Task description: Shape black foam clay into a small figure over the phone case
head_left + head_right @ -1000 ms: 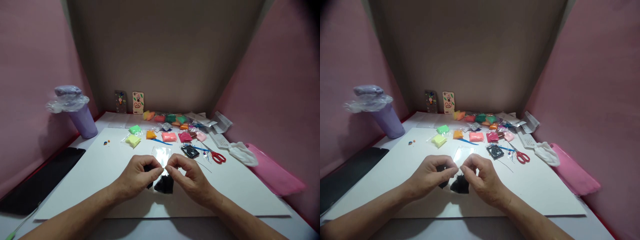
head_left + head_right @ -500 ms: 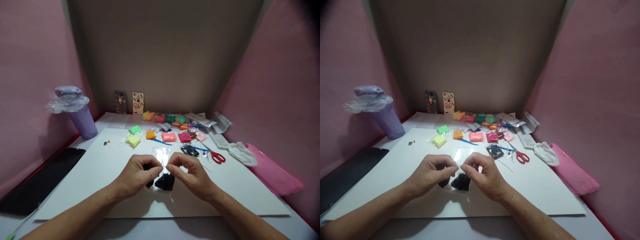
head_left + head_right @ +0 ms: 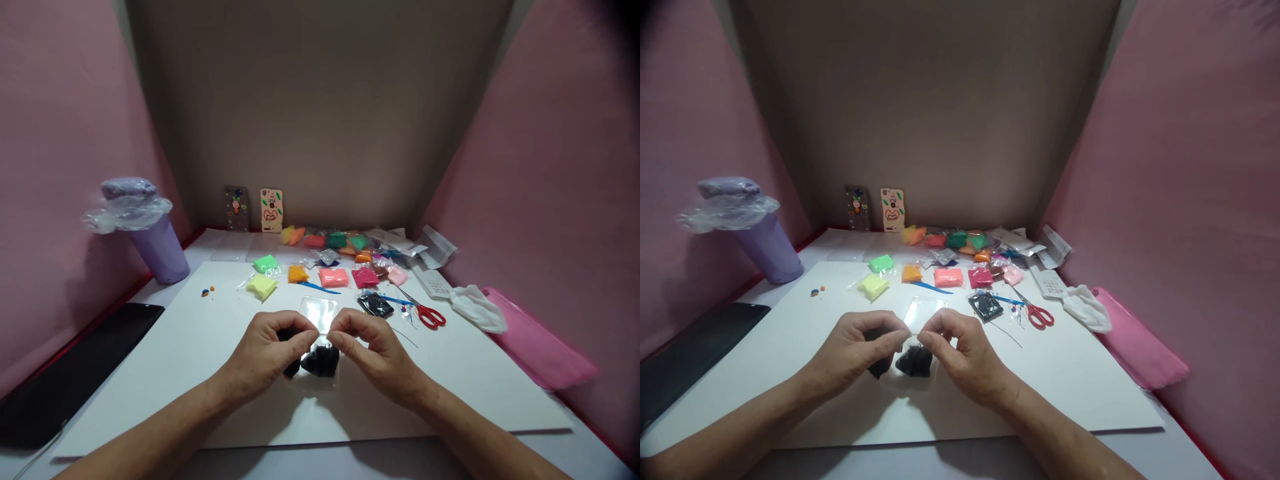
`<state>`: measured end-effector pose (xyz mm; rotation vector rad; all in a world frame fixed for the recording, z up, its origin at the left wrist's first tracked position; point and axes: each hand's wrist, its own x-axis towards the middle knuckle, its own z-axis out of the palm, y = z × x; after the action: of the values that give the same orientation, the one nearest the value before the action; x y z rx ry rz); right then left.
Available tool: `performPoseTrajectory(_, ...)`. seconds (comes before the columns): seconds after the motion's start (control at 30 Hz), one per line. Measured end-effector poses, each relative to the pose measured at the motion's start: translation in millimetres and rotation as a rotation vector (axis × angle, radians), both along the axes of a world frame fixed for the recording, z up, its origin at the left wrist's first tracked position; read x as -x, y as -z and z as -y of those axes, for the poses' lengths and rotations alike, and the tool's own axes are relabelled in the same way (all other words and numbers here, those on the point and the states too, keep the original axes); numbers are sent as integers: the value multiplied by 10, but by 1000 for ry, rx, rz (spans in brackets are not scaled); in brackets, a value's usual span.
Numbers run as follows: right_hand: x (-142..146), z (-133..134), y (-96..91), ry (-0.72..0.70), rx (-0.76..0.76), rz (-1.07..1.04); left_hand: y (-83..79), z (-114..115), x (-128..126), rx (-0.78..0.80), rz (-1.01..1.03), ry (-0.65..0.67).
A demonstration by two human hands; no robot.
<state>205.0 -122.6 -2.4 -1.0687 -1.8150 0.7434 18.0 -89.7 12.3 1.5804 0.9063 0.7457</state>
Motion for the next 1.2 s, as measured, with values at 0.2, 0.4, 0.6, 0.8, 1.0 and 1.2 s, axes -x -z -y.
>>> performPoseTrajectory(0.2,-17,-8,1,29,-46,17,-6,-5,-3,-17,-34,22)
performPoseTrajectory(0.4,-18,-10,9,53,-34,-32,-18,-7,14,-159,-11,51)
performPoseTrajectory(0.6,-26,-22,62,80,6,-96,-17,-25,18,-142,11,19)
performPoseTrajectory(0.8,-50,-17,50,74,3,-102,-2,-32,8,-137,4,14)
performPoseTrajectory(1.0,-37,-25,58,58,55,-152,-4,-36,22,-66,1,-1)
performPoseTrajectory(1.2,0,-20,61,15,20,-103,-15,-5,8,-34,-3,21)
